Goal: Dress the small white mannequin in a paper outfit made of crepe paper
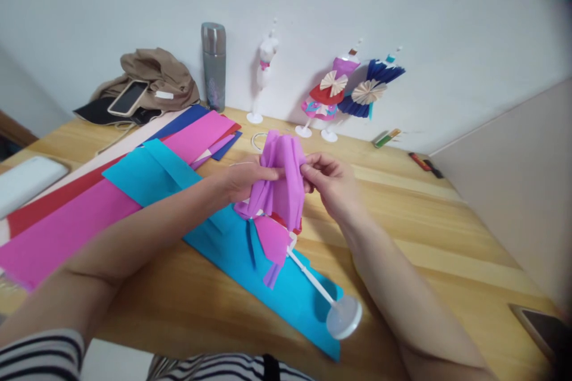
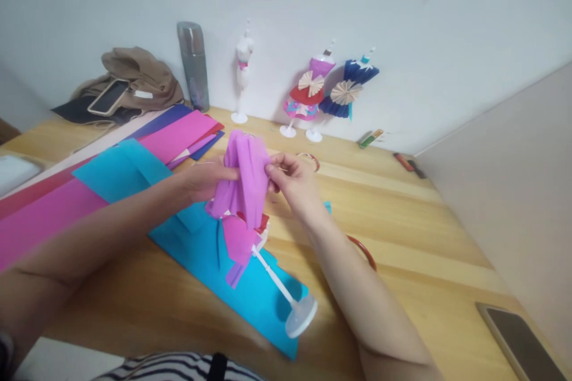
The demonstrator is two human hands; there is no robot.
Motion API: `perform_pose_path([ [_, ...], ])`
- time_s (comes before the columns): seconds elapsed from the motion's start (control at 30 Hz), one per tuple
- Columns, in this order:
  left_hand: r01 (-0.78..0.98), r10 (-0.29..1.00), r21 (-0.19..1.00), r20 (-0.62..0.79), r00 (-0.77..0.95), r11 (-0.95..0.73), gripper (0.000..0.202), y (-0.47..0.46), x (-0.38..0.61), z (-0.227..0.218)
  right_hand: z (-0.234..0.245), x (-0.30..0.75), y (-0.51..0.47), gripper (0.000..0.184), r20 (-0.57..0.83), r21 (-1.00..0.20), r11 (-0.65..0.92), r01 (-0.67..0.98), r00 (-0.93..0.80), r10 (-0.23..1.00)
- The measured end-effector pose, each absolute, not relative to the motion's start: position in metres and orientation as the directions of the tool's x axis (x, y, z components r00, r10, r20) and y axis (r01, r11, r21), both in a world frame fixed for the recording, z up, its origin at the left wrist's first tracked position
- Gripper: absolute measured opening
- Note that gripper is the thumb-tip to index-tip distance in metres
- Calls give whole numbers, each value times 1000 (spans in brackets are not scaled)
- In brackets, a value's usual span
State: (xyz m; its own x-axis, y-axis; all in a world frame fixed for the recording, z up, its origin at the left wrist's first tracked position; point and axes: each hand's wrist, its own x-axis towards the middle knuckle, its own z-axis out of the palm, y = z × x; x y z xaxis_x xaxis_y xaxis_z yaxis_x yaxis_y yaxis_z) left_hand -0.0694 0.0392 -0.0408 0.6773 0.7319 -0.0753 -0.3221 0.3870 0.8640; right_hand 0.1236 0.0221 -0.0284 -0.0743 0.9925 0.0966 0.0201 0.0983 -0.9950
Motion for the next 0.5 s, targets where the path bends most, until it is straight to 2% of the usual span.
perform_pose_path([
  [0.13, -297, 755, 876, -109, 646, 380, 41, 33, -66, -37, -31, 118, 17, 23, 135, -989, 140, 42, -107, 985],
  [0.33, -199, 875, 949, -128, 467, 245, 22, 27, -68, -29, -28, 115, 9, 25, 231, -972, 234, 7, -125, 965],
  [0.43, -137, 888, 975, -95, 450, 173, 24, 25, -71, -25, -26, 116, 8, 25, 232, -972, 236, 6, -144, 962],
  [0.5, -158, 878, 971, -86, 470, 179, 31, 25, -72, -23, -24, 117, 9, 25, 227, -973, 229, -3, -128, 965],
])
